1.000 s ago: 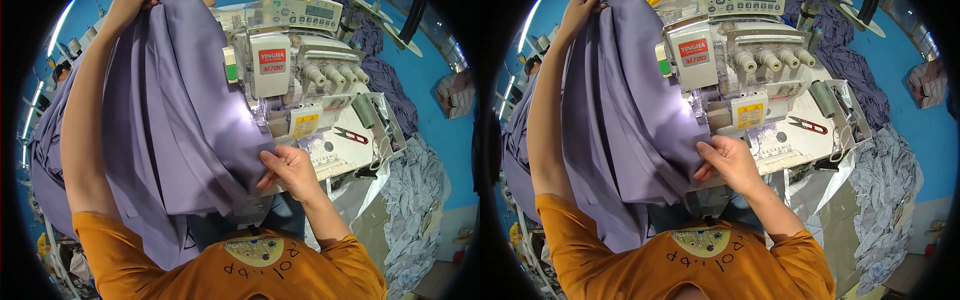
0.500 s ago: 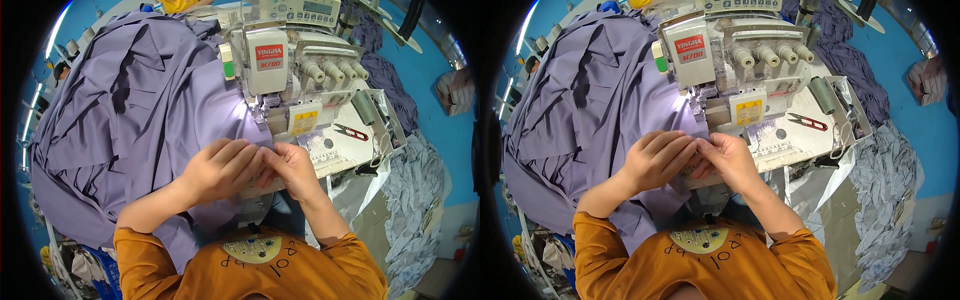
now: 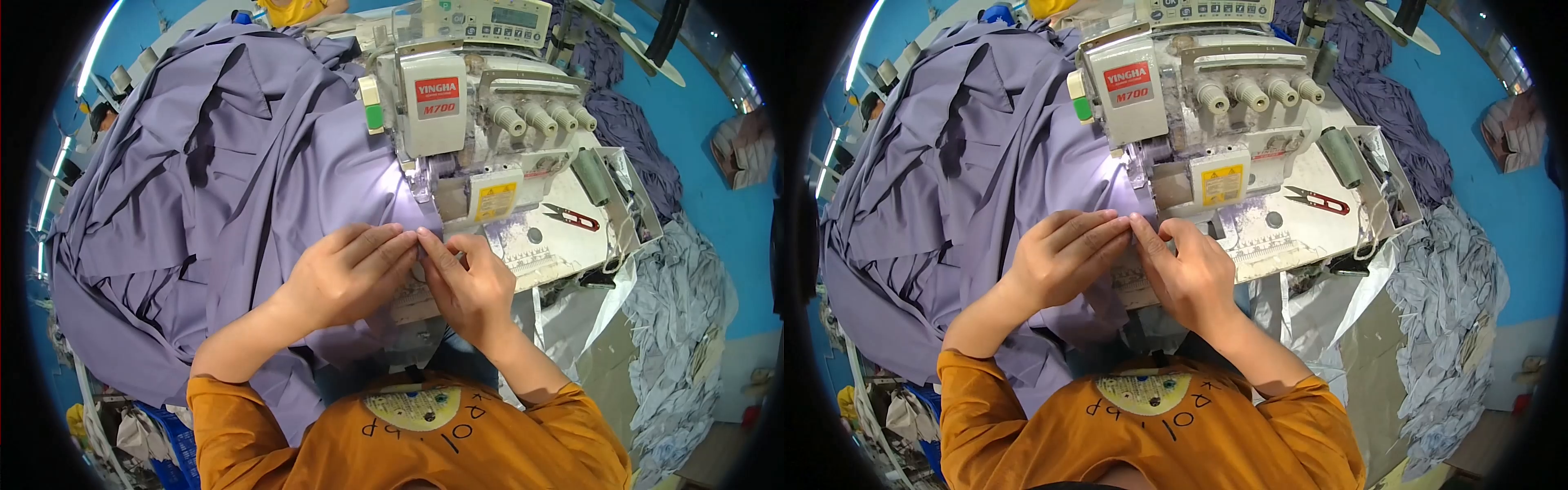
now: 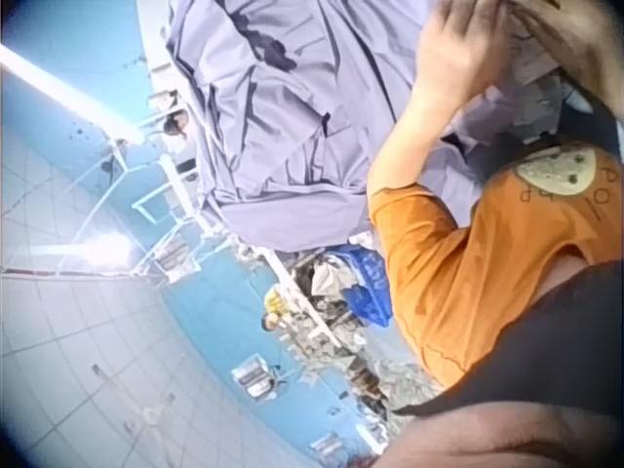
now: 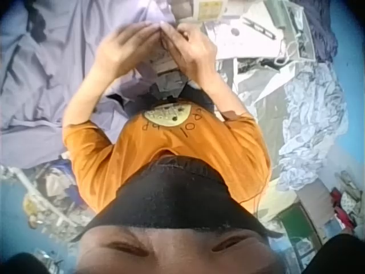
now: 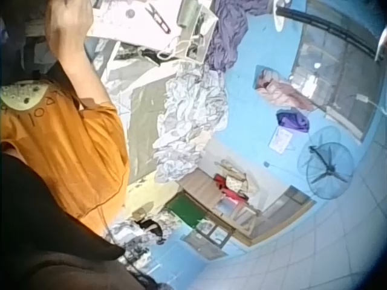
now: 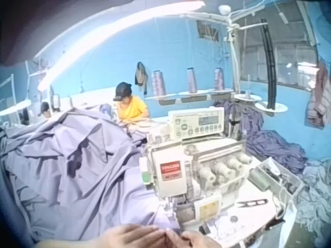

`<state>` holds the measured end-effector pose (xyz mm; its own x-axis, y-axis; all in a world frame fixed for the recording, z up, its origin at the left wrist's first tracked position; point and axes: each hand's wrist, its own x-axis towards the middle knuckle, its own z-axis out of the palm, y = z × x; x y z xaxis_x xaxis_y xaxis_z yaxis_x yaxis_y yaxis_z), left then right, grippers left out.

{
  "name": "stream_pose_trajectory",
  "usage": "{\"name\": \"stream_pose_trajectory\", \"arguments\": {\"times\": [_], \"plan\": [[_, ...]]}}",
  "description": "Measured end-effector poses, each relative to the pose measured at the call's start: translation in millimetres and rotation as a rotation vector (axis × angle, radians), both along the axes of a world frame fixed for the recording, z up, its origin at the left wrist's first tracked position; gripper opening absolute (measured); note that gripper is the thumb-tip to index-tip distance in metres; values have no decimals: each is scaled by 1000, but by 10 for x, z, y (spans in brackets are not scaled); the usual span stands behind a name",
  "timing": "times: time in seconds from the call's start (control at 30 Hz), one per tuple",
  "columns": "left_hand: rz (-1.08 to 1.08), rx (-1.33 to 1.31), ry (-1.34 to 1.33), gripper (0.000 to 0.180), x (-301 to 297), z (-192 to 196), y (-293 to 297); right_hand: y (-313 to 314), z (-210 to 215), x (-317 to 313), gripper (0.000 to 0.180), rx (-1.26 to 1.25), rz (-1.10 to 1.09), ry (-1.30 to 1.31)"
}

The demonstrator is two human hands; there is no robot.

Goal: The recorder is using an overlock sewing machine to join pieces of purple fabric in a factory setting.

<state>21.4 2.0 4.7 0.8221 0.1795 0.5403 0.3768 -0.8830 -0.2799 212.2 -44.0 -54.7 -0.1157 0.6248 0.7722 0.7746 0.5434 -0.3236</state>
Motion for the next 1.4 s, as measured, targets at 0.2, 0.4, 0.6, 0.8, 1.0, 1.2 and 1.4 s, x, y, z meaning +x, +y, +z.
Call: {"name": "stream_pose_trajectory", "arguments": {"times": [0.2,0.4,0.6,0.8,1.0,1.2,1.4], "plan": [[7,-84,8,27,-22,104,158,68,95,-1,33,9,-43,-26],[48,-219,24,27,-42,193,449,132,165,-5,25,54,-37,15],[180,-124,1,15,-28,156,768,299,376,-120,28,172,33,25],[355,-82,-64,7,-36,134,934,668,524,-374,29,158,-8,-68],[465,-145,-135,13,-269,71,856,424,507,-395,24,62,98,-53],[592,-182,-433,31,-635,4,448,-62,144,-395,20,-176,389,200],[1099,-144,-426,36,-1125,-596,88,-82,-40,-494,51,-719,470,231]]}}
